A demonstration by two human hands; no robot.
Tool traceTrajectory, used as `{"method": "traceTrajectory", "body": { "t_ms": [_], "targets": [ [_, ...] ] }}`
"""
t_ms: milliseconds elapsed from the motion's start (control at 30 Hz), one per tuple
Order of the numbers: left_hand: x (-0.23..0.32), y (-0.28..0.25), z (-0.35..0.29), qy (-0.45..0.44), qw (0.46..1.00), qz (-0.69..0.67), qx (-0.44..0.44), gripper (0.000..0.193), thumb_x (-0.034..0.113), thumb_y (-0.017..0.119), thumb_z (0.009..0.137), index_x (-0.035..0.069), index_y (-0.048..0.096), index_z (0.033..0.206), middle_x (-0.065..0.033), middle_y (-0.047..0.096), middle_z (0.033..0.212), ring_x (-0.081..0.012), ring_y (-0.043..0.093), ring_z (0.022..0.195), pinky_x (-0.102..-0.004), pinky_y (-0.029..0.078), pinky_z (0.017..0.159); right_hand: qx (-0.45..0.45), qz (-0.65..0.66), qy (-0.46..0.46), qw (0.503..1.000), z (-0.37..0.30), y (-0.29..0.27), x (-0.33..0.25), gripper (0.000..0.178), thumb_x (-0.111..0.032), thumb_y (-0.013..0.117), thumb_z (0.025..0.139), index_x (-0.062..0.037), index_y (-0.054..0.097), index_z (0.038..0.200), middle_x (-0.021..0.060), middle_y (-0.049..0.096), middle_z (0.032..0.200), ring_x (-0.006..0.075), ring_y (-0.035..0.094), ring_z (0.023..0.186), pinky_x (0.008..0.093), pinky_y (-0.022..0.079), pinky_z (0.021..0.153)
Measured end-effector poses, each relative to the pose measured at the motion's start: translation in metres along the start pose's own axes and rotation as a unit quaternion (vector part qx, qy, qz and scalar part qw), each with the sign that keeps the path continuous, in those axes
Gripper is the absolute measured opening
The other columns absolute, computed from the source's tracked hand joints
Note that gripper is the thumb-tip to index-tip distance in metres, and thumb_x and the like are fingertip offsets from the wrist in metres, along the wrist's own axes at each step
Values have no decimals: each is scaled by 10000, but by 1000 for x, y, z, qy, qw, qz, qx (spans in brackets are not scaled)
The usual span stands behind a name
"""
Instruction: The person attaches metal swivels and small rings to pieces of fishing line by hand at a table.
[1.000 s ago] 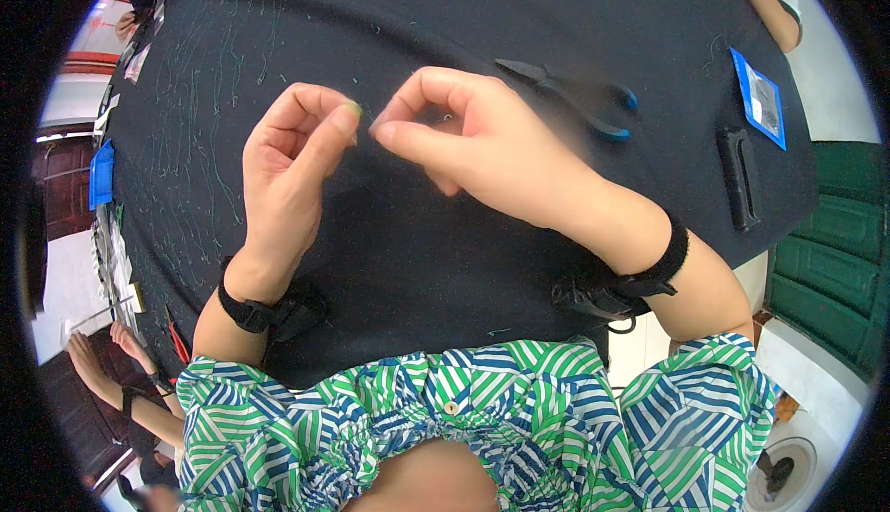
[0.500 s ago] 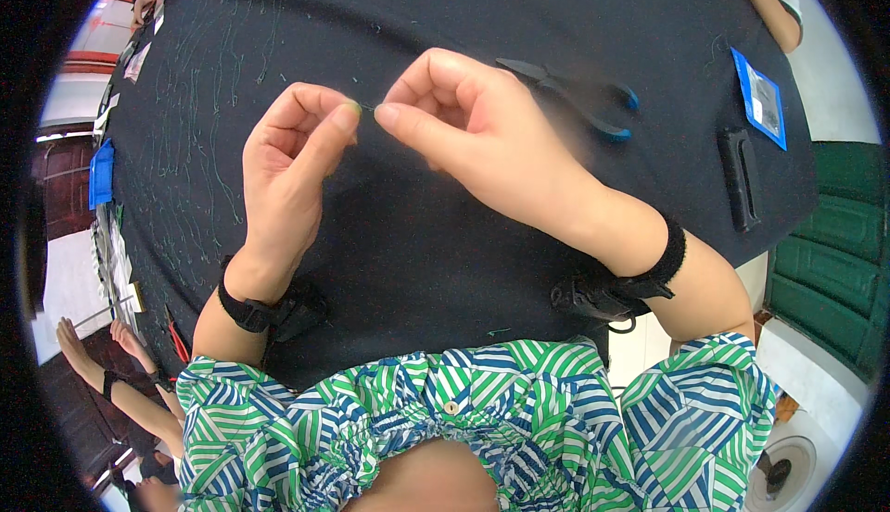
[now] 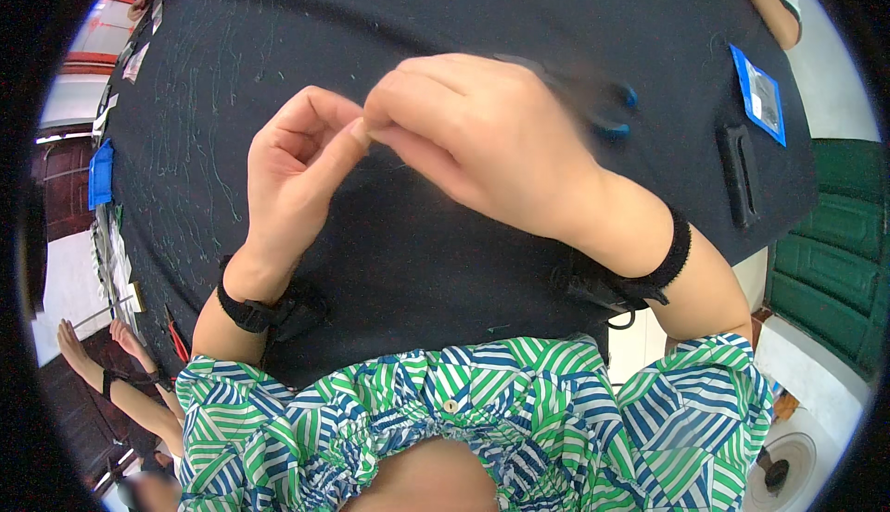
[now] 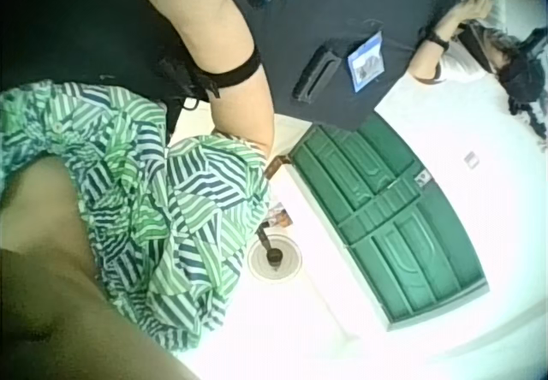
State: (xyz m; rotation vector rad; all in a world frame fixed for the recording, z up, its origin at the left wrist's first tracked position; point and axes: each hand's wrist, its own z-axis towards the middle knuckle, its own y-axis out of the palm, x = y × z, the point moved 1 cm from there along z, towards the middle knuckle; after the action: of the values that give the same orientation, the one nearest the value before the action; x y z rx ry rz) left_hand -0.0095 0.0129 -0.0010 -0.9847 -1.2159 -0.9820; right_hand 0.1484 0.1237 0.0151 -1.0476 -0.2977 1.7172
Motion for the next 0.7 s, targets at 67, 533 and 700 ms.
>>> {"method": "traceTrajectory", "body": {
  "t_ms": [67, 533, 700],
  "targets": [
    [-1, 0, -1, 7, 999, 37, -16, 100, 87, 654, 886, -3, 609, 889, 72, 524, 657, 29, 377, 545, -154, 276, 486, -6, -14, -27, 1000, 1, -2, 2, 133, -86, 680, 777, -59, 603, 881, 93, 620, 802, 294, 638, 759, 368, 512, 659],
    [-1, 0, -2, 30, 997, 62, -18, 93, 76, 689, 855, 4, 630, 865, 69, 533, 648, 26, 335, 519, -159, 252, 470, -55, 310, 231, 921, -8, 14, 25, 151, -163, 634, 896, -12, 630, 906, -44, 524, 650, 17, 447, 588, 200, 358, 518],
    [0, 1, -2, 31, 999, 32, -10, 91, 77, 677, 875, 2, 625, 883, 53, 559, 674, 33, 380, 540, -144, 275, 477, -77, 387, 285, 874, -11, 20, 24, 154, -167, 633, 895, -18, 617, 860, -55, 532, 670, 17, 448, 596, 195, 371, 526]
  ]
}}
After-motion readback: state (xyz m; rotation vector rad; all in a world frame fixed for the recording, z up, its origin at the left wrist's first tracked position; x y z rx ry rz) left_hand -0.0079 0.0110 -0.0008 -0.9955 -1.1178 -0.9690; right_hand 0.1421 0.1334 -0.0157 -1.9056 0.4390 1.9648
